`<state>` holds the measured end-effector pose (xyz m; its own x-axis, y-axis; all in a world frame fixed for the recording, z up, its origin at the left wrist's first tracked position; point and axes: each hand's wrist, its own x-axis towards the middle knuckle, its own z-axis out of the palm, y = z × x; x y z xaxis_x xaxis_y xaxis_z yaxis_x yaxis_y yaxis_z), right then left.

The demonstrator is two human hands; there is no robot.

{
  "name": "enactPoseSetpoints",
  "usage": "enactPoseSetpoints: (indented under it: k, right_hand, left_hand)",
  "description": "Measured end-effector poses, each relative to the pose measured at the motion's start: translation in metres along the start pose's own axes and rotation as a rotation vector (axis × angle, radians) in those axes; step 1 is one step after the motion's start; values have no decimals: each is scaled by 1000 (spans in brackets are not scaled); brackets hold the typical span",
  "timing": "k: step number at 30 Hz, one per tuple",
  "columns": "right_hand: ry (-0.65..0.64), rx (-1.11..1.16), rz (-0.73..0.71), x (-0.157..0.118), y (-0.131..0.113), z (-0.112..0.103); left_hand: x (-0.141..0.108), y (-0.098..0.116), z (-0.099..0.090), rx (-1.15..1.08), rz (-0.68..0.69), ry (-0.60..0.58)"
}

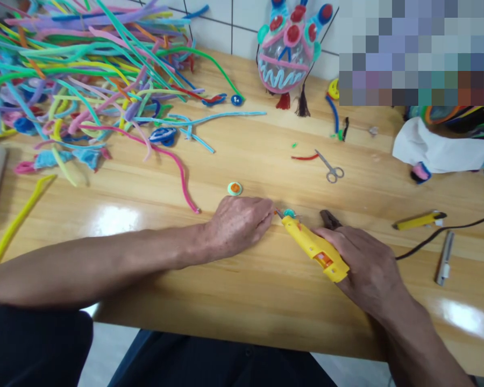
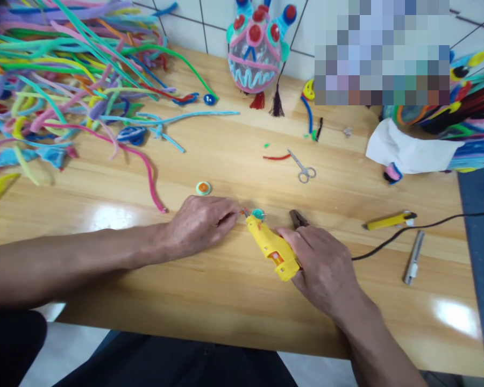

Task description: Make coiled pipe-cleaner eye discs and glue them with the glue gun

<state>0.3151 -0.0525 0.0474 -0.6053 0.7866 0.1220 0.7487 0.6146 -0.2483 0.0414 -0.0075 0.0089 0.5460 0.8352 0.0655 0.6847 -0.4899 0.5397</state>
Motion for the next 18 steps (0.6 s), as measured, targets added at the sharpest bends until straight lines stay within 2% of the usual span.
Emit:
enactPoseSetpoints:
  k: [7,14,18]
  right_hand:
    - [92,-65,-99,4,0,2]
    - [113,-65,-98,5,1,-1]
    - [96,-70,-108,6,1,0]
  left_hand:
    - [0,-1,0,48,53,50]
    - [1,1,-5,105,26,-29]
    - [2,1,-6,121,23,-35]
